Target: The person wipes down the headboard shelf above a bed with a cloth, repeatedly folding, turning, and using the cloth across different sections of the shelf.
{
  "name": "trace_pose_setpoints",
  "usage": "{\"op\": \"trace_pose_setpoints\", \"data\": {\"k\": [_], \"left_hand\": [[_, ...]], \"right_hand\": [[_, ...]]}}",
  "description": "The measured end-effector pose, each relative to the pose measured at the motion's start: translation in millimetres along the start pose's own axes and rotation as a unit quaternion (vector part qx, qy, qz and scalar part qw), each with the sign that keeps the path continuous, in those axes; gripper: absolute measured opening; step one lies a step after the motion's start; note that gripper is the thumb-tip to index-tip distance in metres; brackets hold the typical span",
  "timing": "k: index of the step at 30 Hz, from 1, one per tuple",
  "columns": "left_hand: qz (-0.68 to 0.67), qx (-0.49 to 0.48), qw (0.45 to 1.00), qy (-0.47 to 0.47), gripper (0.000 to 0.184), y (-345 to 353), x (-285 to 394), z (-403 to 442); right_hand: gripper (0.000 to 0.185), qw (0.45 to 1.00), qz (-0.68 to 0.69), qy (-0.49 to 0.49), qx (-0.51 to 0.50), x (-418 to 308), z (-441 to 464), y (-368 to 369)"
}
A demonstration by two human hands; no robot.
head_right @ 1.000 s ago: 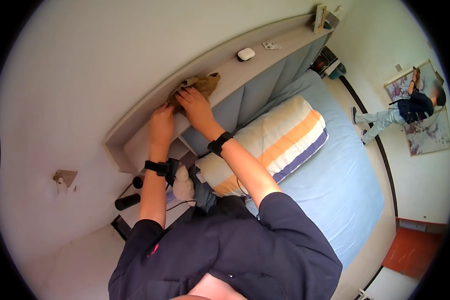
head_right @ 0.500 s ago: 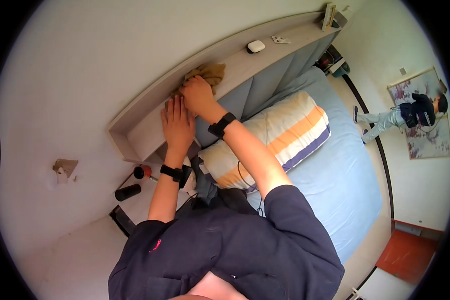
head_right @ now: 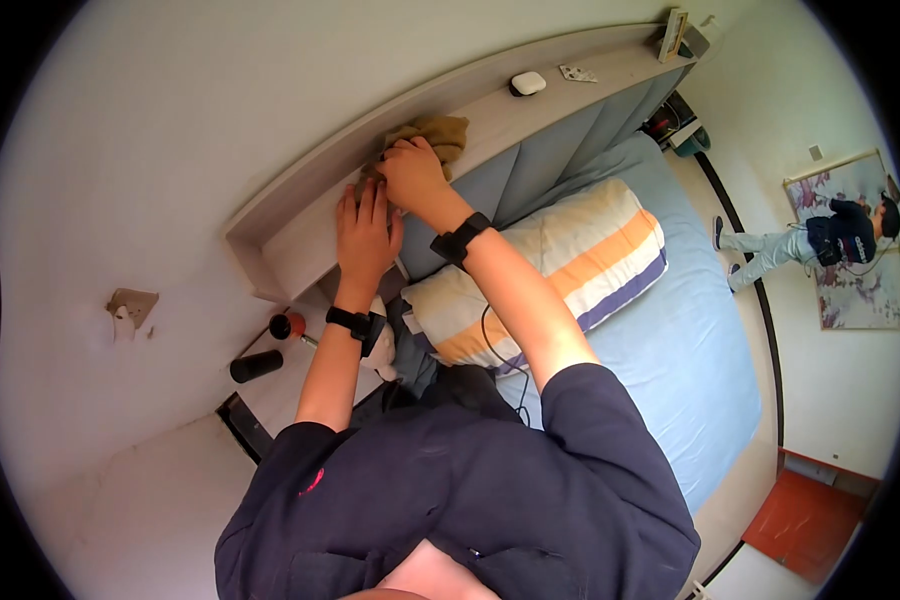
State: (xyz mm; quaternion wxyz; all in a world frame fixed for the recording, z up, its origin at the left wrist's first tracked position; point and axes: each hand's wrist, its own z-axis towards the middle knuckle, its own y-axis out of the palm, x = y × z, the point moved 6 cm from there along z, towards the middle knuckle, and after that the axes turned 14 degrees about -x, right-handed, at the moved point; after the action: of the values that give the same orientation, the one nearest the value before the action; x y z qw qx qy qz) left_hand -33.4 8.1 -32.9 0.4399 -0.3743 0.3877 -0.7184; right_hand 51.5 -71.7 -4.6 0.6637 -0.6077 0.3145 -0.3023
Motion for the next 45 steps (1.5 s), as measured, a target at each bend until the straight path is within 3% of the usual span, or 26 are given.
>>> {"op": "trace_pose_setpoints", "data": {"k": [8, 10, 11, 12, 13, 14, 16, 17, 19, 20, 22, 25, 30, 32, 33, 34, 35, 36, 37, 41, 43, 44, 45], "left_hand": [[-0.128, 0.045, 0.989, 0.055, 0.036, -25.2, -6.8, -21.2], [-0.205, -0.064, 0.976, -0.038, 0.033, -28.9, -13.9, -31.9], [-0.202, -0.059, 0.977, -0.036, 0.033, -42.2, -9.3, -38.4], [-0.335, -0.081, 0.934, -0.100, 0.032, -48.5, -11.6, -47.9], [-0.460, -0.103, 0.867, -0.161, 0.032, -47.0, -14.4, -58.1], [-0.458, -0.103, 0.868, -0.161, 0.032, -44.9, -14.6, -67.6], [-0.532, -0.093, 0.817, -0.201, 0.038, -21.9, -21.0, -95.3], [-0.530, -0.097, 0.817, -0.204, 0.038, -11.4, -24.2, -105.8], [-0.578, -0.230, 0.751, -0.221, 0.044, 15.0, -23.8, -123.0], [-0.575, -0.229, 0.753, -0.221, 0.044, 16.8, -24.3, -125.1], [-0.598, -0.214, 0.754, -0.166, 0.046, 15.1, -16.6, -121.1], [-0.566, -0.219, 0.780, -0.151, 0.044, -20.8, -18.1, -89.8], [-0.550, -0.170, 0.805, -0.141, 0.039, -86.4, -13.8, -53.7], [-0.525, -0.156, 0.826, -0.134, 0.038, -98.4, -10.9, -48.7], [-0.477, -0.120, 0.867, -0.077, 0.037, -107.7, -6.2, -44.8], [-0.426, -0.086, 0.900, -0.019, 0.035, -116.9, -0.2, -42.9], [-0.426, -0.091, 0.900, -0.017, 0.035, -120.1, 1.4, -38.9], [-0.348, -0.106, 0.930, 0.062, 0.033, -126.8, 12.2, -33.2], [-0.266, -0.120, 0.946, 0.140, 0.031, -131.9, 24.5, -33.4], [-0.261, -0.141, 0.943, 0.151, 0.033, -134.7, 29.0, -40.8], [-0.403, -0.232, 0.884, -0.041, 0.035, -116.5, 9.7, -46.3], [-0.404, -0.234, 0.883, -0.041, 0.035, -112.5, 9.7, -46.5], [-0.425, -0.175, 0.887, -0.037, 0.038, -111.9, 5.9, -43.0]], "right_hand": [[0.020, 0.998, 0.020, -0.002, 0.064, -21.6, -55.6, -6.4], [0.020, 0.997, 0.035, 0.011, 0.073, -31.8, -73.8, -12.6], [0.020, 0.996, 0.032, 0.009, 0.080, -37.5, -85.7, -14.0], [0.020, 0.988, 0.146, 0.033, 0.041, -36.2, -98.1, -6.7], [0.021, 0.964, 0.260, 0.056, -0.001, -35.5, -107.4, 3.1], [0.021, 0.964, 0.262, 0.056, 0.000, -40.7, -115.4, 6.1], [0.027, 0.854, 0.496, 0.157, 0.016, -36.1, -136.0, 23.5], [0.029, 0.806, 0.564, 0.177, -0.018, -36.8, -142.2, 31.0], [0.030, 0.771, 0.617, 0.159, 0.006, -45.8, -147.4, 24.8], [0.031, 0.736, 0.662, 0.138, 0.032, -49.9, -147.3, 16.3], [0.033, 0.731, 0.674, 0.098, 0.042, -54.8, -142.5, 1.4], [0.033, 0.820, 0.558, 0.080, 0.098, -51.6, -140.1, -14.6], [0.036, 0.823, 0.548, 0.081, 0.125, -48.1, -147.6, -31.2], [0.034, 0.728, 0.677, 0.079, 0.067, -54.5, -149.6, -29.3], [0.034, 0.727, 0.678, 0.080, 0.070, -57.6, -150.6, -32.7], [0.035, 0.656, 0.742, 0.131, 0.046, -66.7, -150.3, -39.9], [0.038, 0.577, 0.797, 0.180, 0.022, -74.9, -152.0, -38.2], [0.038, 0.572, 0.799, 0.184, 0.025, -75.3, -151.1, -33.4], [0.040, 0.598, 0.781, 0.175, 0.044, -71.6, -147.5, -32.2], [0.033, 0.658, 0.727, 0.147, 0.131, -57.4, -149.3, -27.3], [0.029, 0.684, 0.699, 0.139, 0.155, -54.5, -151.9, -34.1], [0.029, 0.683, 0.700, 0.141, 0.154, -52.4, -153.2, -32.8], [0.030, 0.703, 0.681, 0.144, 0.148, -48.2, -152.8, -32.3]]}}
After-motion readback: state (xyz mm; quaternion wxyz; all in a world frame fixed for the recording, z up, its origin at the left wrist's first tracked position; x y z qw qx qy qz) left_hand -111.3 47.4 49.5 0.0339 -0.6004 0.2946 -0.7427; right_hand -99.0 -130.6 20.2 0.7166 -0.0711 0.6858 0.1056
